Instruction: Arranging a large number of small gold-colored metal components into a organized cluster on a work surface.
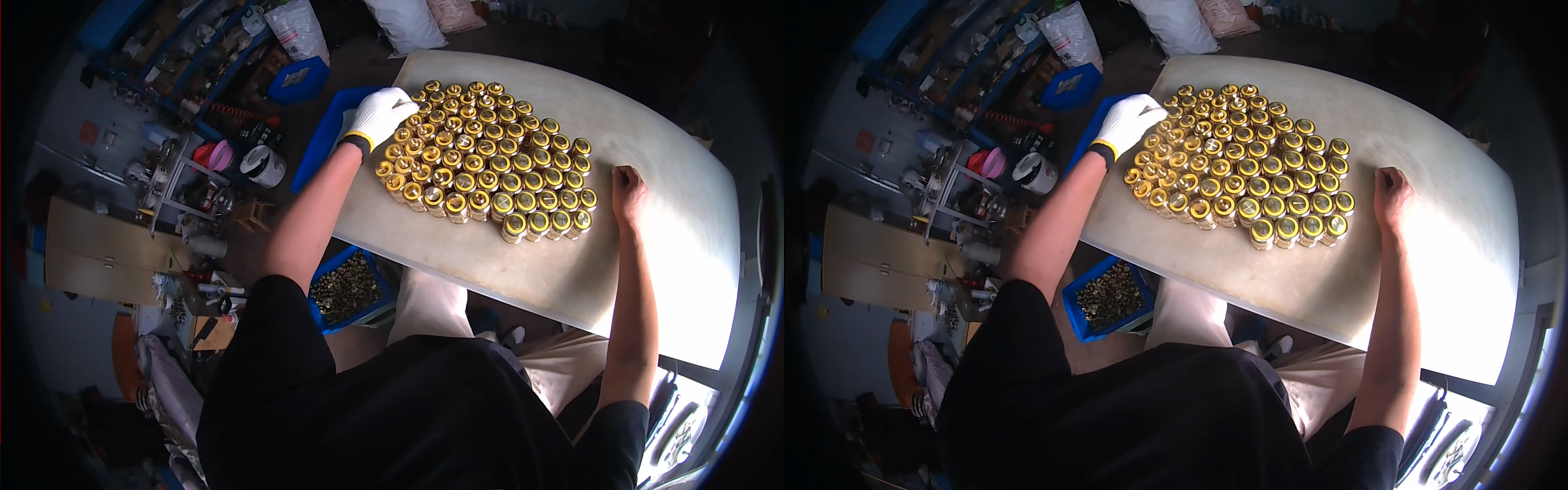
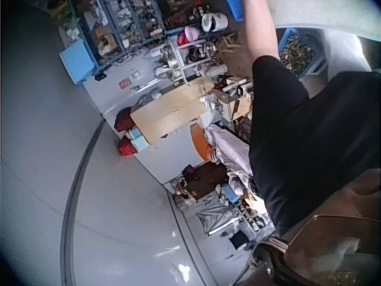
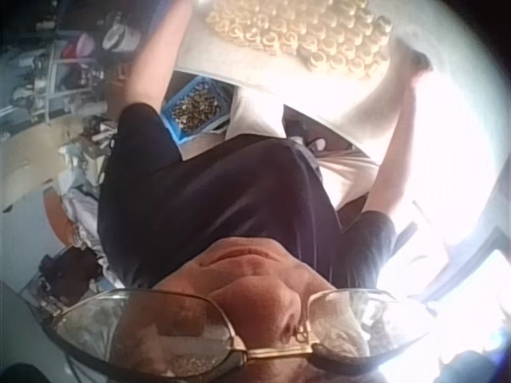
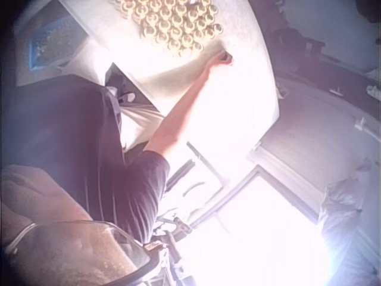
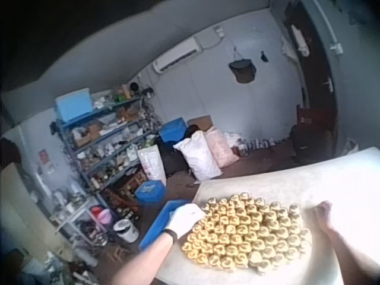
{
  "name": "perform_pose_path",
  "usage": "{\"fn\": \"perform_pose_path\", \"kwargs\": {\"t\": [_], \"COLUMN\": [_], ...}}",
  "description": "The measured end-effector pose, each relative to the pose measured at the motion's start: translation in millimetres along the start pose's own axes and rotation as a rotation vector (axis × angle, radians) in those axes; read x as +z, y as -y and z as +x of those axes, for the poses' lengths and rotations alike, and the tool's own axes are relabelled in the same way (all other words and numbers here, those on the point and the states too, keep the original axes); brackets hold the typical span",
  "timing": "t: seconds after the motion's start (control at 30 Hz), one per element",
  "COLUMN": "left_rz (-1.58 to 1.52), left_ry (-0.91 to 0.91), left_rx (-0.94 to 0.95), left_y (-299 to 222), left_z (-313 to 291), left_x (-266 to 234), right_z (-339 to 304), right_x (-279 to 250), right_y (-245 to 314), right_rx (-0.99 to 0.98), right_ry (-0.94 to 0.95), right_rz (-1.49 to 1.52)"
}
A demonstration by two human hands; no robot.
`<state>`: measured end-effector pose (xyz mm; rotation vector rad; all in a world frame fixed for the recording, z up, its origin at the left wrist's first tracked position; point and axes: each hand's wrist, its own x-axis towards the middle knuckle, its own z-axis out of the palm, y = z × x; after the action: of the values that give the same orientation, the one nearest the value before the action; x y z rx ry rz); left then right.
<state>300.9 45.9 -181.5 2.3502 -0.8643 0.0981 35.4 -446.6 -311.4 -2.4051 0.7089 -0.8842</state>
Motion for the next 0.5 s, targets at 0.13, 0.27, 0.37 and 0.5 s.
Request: {"fn": "perform_pose_path", "kwargs": {"t": [0.13, 0.27, 0.37, 0.5], "left_rz": [-0.016, 0.026, 0.032, 0.156], "left_ry": [0.000, 0.044, 0.051, 0.040], "left_rx": [0.112, 0.111, 0.068, 0.078], "left_y": [6, 9, 9, 13], "left_z": [-9, -11, -7, 0], "left_x": [1, 4, 9, 9], "right_z": [0, 1, 1, 0], "right_x": [0, 0, 1, -1], "right_y": [-1, -3, -3, -1], "right_rx": [-0.039, -0.032, -0.042, -0.021], "right_ry": [-0.004, -0.004, -0.013, 0.003], "right_rz": [0.016, 0.004, 0.015, -0.003]}}
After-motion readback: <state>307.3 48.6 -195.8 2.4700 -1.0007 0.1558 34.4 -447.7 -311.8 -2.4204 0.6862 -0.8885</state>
